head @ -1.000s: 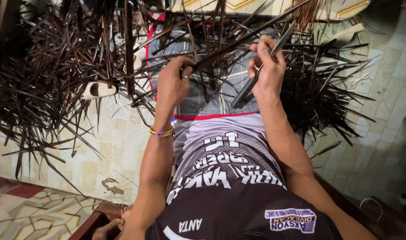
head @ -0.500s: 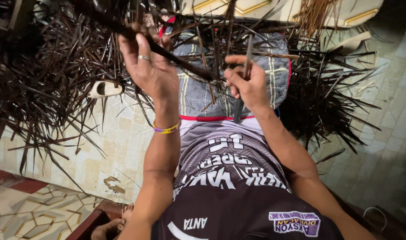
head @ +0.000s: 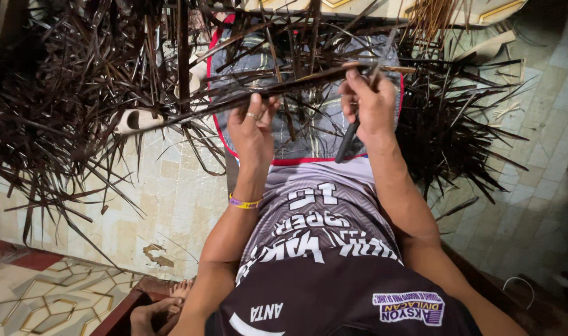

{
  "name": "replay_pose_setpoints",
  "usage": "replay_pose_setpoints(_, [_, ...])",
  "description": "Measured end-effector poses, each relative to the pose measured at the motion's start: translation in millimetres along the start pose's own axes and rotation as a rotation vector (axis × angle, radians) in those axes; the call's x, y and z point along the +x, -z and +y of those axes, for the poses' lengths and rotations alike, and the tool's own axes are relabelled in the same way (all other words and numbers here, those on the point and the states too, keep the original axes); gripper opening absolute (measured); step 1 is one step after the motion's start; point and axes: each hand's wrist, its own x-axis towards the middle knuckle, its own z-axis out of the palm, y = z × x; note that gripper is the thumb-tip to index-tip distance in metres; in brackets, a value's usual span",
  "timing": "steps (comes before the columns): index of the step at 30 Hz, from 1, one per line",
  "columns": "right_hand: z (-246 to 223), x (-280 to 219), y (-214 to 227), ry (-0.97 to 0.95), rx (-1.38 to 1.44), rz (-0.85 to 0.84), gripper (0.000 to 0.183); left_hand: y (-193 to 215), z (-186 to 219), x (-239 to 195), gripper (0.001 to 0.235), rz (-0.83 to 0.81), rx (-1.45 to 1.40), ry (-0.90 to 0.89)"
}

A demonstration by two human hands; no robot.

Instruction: The person sits on the floor and uses a knife to strip and cut dried palm leaves into smaller pieces. They repeatedly pull fibers from the leaves and cut them, placing the processed material into a pile on their lap.

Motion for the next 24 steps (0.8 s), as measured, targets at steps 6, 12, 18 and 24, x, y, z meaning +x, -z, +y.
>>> replay_pose_setpoints(6, [11.7,-18.0,-14.9,-0.032,-0.162,-0.360,0.047,21.6,-18.2,31.8,0.034,0.110,0.015,-0.061])
replay_pose_setpoints(12, [36.2,-40.9,-41.4,-0.273,-0.193,-0.577,0.020,14.1,-28.2,33.9,0.036,0.149,0.122,-0.117])
replay_pose_setpoints(18, [34.7,-29.8,-40.2,-0.221,-0.222,-0.468,0.018,16.1,-42.8,30.5,0.022,0.115,0.172,-0.115])
replay_pose_setpoints(24, [51.7,-19.0,-30.6,-0.206,-0.261,-0.434,0.017,-7.4,-19.9,12.6,0.017,0.108,0.184,-0.109])
